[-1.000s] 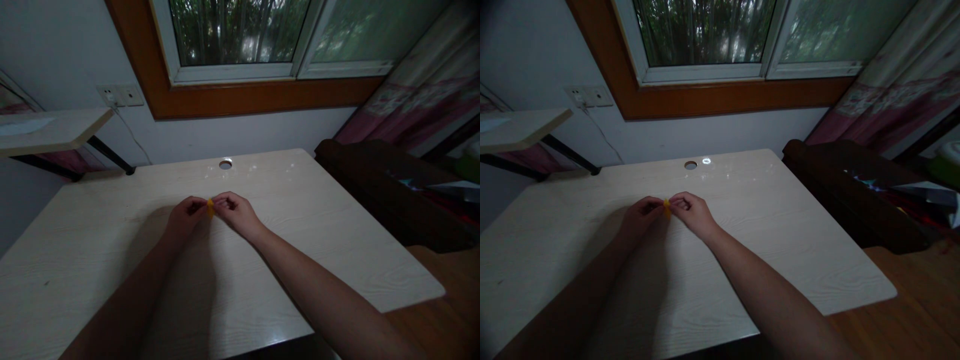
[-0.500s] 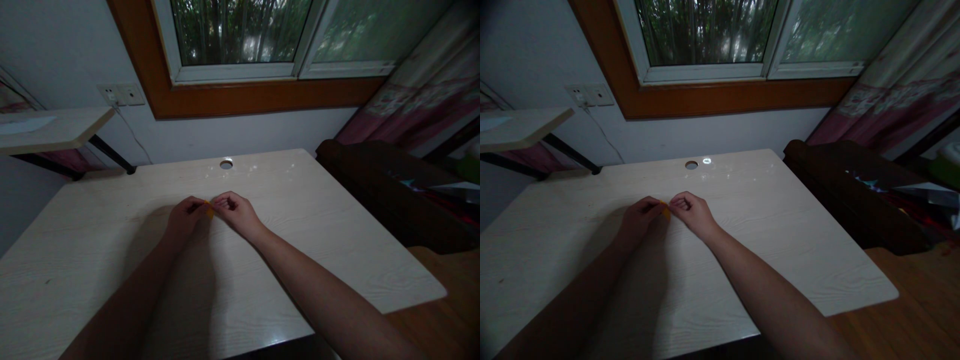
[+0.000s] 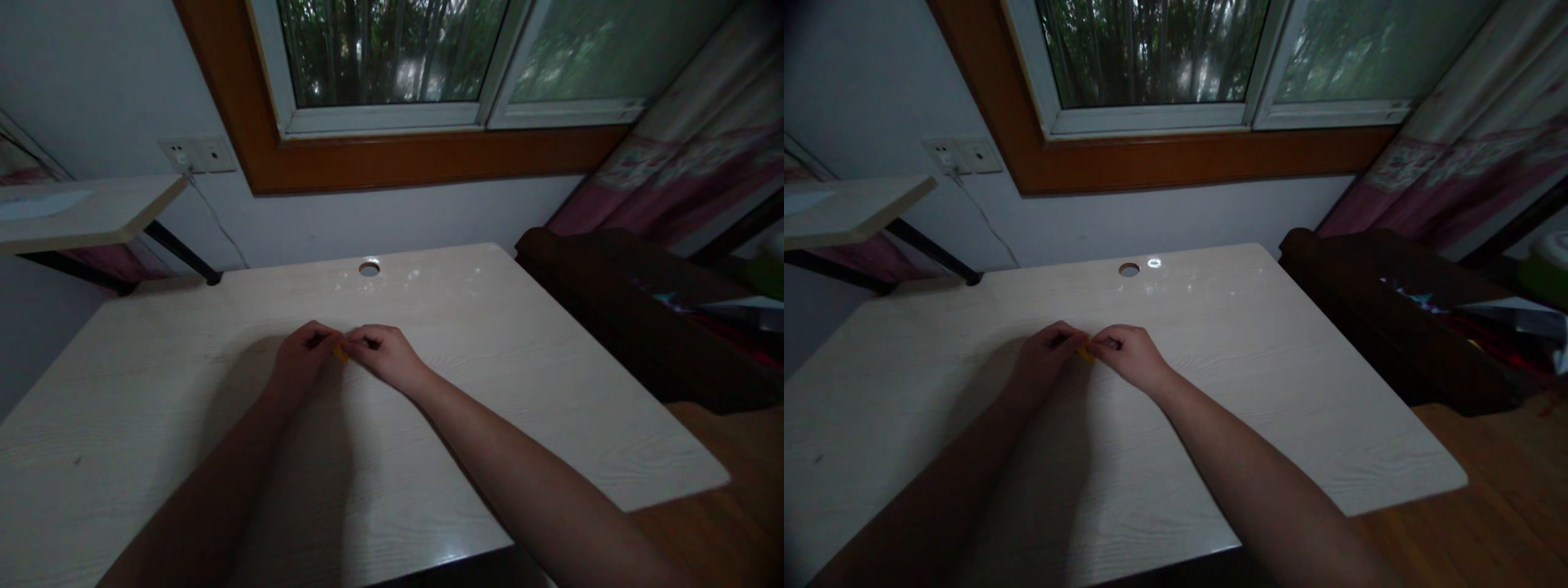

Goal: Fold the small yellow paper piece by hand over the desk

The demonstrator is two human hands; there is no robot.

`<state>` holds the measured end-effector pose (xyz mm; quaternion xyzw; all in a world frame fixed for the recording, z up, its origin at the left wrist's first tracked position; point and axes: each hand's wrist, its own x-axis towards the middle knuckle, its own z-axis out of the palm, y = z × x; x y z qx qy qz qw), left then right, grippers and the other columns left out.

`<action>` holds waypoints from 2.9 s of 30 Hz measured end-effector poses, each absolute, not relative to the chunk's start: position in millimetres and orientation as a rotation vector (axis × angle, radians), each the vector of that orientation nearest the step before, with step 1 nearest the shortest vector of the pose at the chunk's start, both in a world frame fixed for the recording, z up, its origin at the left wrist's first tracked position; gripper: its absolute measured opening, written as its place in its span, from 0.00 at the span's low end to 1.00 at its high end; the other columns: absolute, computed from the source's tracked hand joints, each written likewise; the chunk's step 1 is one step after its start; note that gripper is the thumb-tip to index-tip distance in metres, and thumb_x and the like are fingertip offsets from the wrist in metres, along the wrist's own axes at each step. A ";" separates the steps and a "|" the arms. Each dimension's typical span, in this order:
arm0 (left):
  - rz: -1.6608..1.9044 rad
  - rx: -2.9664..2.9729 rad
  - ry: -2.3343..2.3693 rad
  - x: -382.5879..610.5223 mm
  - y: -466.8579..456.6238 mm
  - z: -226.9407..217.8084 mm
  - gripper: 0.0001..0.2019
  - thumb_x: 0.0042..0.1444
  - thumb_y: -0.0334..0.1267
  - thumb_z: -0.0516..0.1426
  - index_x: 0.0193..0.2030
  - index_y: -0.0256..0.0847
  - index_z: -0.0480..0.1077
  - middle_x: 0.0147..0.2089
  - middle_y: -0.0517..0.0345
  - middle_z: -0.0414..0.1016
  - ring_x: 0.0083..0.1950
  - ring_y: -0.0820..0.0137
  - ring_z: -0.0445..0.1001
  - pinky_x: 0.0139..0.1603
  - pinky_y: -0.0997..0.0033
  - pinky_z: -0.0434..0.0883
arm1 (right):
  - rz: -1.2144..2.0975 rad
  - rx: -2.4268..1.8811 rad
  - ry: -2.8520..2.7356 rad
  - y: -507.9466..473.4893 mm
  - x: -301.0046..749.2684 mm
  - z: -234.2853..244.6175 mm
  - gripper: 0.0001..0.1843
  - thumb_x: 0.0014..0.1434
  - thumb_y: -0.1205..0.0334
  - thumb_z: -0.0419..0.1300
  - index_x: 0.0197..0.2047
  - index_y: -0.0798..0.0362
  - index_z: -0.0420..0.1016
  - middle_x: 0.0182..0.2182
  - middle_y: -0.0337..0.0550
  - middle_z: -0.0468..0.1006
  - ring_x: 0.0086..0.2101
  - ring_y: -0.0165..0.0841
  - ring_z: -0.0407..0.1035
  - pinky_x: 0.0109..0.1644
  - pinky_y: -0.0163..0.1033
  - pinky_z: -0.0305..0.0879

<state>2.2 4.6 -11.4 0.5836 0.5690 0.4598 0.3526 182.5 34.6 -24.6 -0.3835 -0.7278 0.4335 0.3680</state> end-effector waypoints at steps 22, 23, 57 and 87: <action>1.269 1.614 1.546 5.6 0.9 -4.1 0.10 0.54 0.46 0.60 0.31 0.43 0.77 0.33 0.59 0.76 0.36 0.69 0.73 0.37 0.72 0.69 | 1.162 -0.959 -1.946 33.1 180.8 -18.5 0.15 0.59 0.51 0.61 0.32 0.53 0.81 0.28 0.41 0.79 0.30 0.31 0.70 0.34 0.34 0.61; 1.252 1.608 1.553 5.0 1.1 -4.4 0.10 0.54 0.46 0.60 0.31 0.43 0.77 0.33 0.59 0.76 0.36 0.69 0.73 0.37 0.71 0.68 | 1.181 -0.953 -1.935 33.5 180.8 -19.8 0.14 0.59 0.52 0.61 0.33 0.53 0.81 0.28 0.41 0.80 0.30 0.31 0.71 0.35 0.34 0.62; 1.137 1.909 1.532 6.7 4.4 -10.8 0.07 0.59 0.35 0.53 0.29 0.41 0.67 0.33 0.59 0.69 0.36 0.68 0.69 0.40 0.68 0.67 | 0.996 -1.000 -1.857 32.1 179.1 -18.1 0.09 0.59 0.58 0.60 0.37 0.53 0.80 0.33 0.43 0.80 0.33 0.32 0.72 0.38 0.35 0.65; 0.961 1.829 1.361 8.7 2.8 -8.6 0.12 0.58 0.46 0.57 0.32 0.40 0.73 0.31 0.61 0.72 0.34 0.70 0.69 0.36 0.73 0.64 | 1.052 -0.937 -1.663 39.2 183.2 -21.7 0.13 0.59 0.54 0.62 0.28 0.53 0.76 0.29 0.40 0.73 0.34 0.31 0.68 0.40 0.37 0.62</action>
